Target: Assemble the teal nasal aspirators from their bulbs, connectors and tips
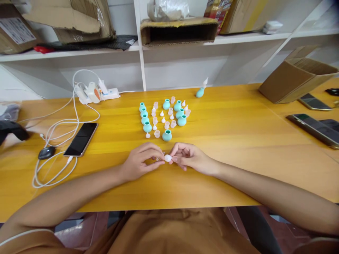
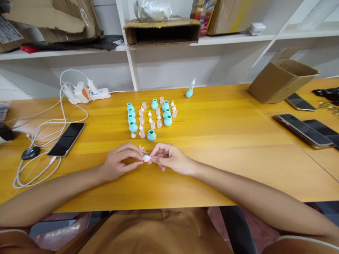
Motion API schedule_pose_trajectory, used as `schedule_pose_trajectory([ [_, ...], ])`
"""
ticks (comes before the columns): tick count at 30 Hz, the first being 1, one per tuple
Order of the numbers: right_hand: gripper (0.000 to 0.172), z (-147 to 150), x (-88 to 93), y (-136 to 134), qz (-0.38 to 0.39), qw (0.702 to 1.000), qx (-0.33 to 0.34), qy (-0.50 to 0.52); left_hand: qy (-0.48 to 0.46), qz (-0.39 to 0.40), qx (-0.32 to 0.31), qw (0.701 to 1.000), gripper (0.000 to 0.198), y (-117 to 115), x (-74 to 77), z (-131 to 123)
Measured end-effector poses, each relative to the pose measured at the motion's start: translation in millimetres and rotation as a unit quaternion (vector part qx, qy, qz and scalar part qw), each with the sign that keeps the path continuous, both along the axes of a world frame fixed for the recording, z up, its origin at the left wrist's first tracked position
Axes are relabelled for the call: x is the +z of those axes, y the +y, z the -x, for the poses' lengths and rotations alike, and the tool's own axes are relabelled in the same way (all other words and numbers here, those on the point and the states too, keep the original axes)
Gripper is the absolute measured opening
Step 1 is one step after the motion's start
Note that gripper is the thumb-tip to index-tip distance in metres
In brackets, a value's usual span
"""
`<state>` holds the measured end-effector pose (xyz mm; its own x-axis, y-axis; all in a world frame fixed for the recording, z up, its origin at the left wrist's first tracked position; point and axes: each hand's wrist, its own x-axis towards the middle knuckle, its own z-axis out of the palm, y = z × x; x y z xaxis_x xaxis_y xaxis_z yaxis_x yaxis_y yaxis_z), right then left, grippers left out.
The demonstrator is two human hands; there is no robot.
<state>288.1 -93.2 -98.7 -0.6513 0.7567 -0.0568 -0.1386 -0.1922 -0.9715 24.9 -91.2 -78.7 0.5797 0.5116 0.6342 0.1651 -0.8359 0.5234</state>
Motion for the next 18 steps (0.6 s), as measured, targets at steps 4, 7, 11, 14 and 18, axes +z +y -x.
schedule_pose_trajectory([
  [4,0.04,0.7,1.6,-0.6,0.001,1.0,0.0,-0.002,0.001,-0.019,-0.01,1.0,0.016,-0.1,1.0,0.7],
  [7,0.04,1.4,3.2,-0.4,-0.007,1.0,0.006,-0.001,0.005,-0.02,-0.016,1.0,0.016,-0.5,2.5,1.3],
  [11,0.038,0.9,4.3,0.5,-0.006,1.0,0.003,0.004,0.01,-0.015,-0.01,1.0,0.017,-0.7,2.9,1.8],
  [14,0.036,0.2,3.6,1.2,-0.003,1.0,0.0,0.006,0.006,-0.015,-0.008,1.0,0.017,-0.4,1.8,2.2],
  [18,0.035,0.1,2.6,1.9,-0.006,1.0,0.003,0.019,0.004,-0.003,-0.002,1.0,0.018,0.2,1.1,2.5],
])
